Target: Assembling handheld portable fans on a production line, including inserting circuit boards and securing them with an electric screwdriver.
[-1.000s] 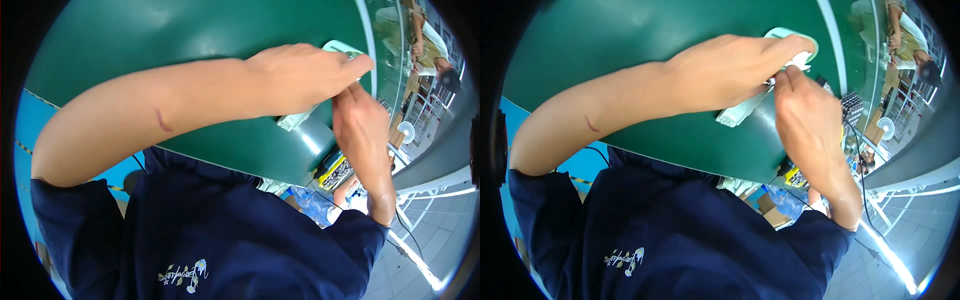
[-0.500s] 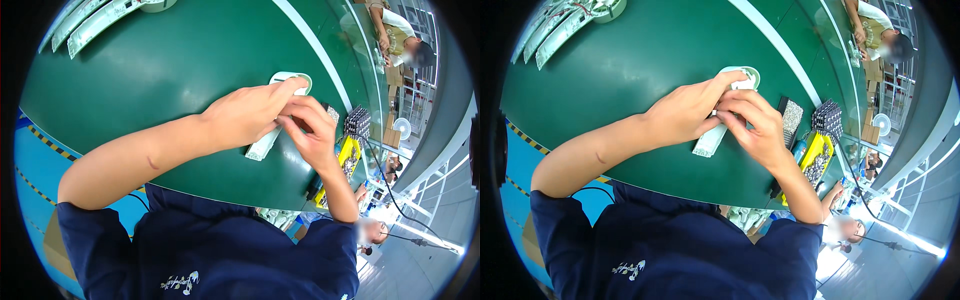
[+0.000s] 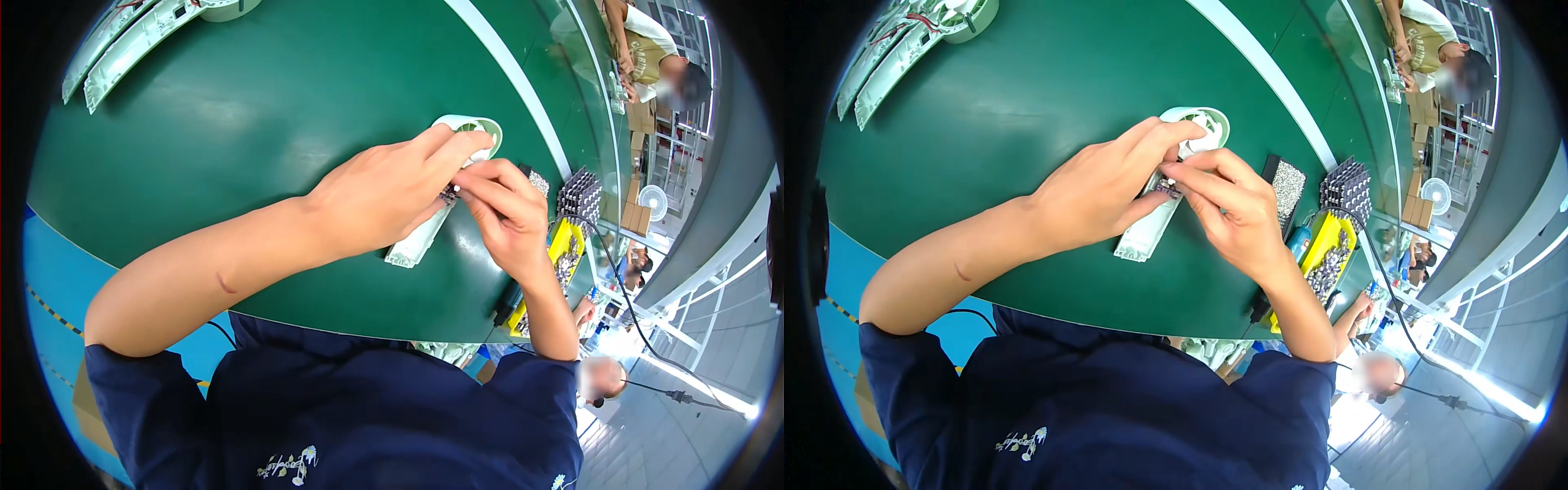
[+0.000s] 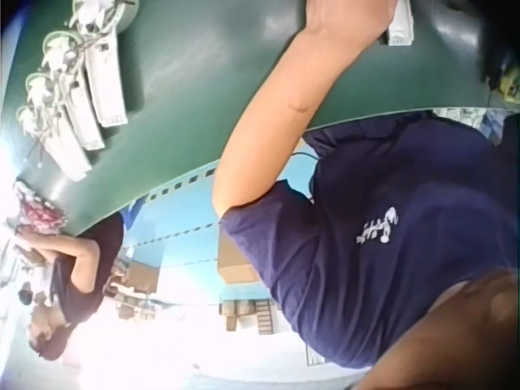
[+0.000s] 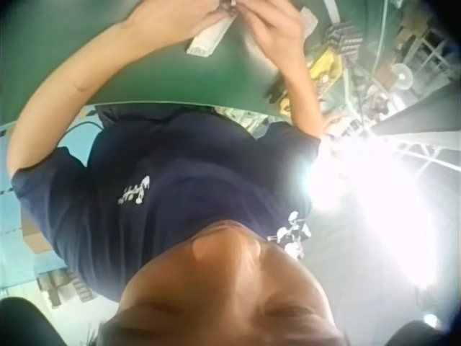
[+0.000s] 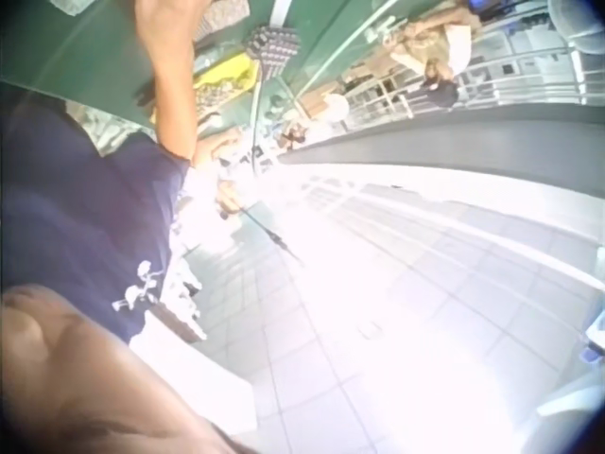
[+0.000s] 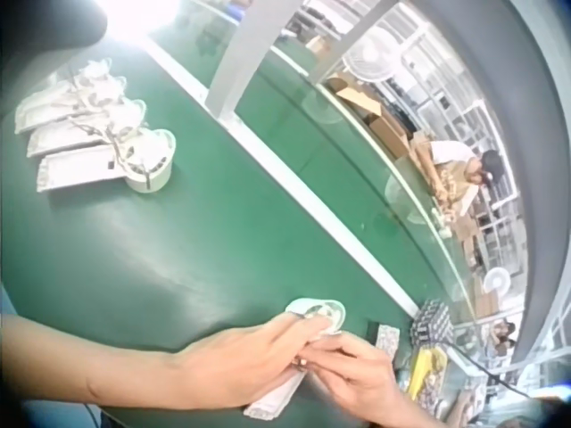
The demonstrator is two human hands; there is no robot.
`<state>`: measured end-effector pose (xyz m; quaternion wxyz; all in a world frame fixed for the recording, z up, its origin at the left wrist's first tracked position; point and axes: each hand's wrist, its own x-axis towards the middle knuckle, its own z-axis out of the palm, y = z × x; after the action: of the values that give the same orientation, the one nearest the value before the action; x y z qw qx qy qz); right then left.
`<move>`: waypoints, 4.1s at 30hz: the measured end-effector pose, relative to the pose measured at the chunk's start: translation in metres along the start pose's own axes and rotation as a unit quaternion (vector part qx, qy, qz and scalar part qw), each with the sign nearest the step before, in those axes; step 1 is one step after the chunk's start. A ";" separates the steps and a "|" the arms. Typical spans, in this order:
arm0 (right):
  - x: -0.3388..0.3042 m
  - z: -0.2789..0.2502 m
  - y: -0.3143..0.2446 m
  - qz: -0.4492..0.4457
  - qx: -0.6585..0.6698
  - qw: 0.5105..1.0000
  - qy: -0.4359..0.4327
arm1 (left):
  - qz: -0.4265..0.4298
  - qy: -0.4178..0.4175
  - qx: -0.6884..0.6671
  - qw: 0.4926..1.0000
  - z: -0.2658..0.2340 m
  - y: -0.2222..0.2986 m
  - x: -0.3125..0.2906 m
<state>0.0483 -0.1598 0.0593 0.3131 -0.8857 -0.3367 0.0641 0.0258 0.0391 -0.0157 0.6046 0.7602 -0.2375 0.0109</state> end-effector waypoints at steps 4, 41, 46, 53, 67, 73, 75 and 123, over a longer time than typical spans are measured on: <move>-0.002 -0.007 -0.017 0.145 0.030 0.989 -0.014 | 0.008 0.006 0.012 1.000 0.000 -0.001 -0.003; 0.026 -0.015 -0.036 0.002 -0.251 0.957 -0.148 | 0.014 -0.015 -0.008 1.000 -0.006 -0.004 -0.007; 0.031 -0.016 -0.038 0.003 -0.284 0.944 -0.167 | 0.023 -0.007 0.007 1.000 -0.004 -0.004 -0.008; 0.034 -0.012 -0.046 -0.030 -0.325 0.925 -0.193 | 0.022 0.015 -0.002 1.000 -0.002 -0.007 -0.008; 0.046 -0.002 -0.060 -0.075 -0.460 0.834 -0.295 | -0.055 0.099 -0.047 0.992 0.004 -0.006 -0.010; 0.050 -0.003 -0.060 -0.115 -0.476 0.823 -0.287 | -0.050 0.103 -0.020 0.993 0.002 -0.002 -0.005; 0.041 0.001 -0.060 -0.052 -0.473 0.834 -0.280 | -0.031 0.113 0.000 0.993 0.001 0.001 -0.006; -0.160 0.084 -0.038 0.169 0.303 0.812 0.469 | 0.011 0.238 0.424 0.874 -0.056 -0.175 0.468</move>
<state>-0.1222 -0.1966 0.0002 0.6701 -0.7110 0.0427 -0.2087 0.5221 -0.0443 -0.0185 0.2622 0.9155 -0.0671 0.2977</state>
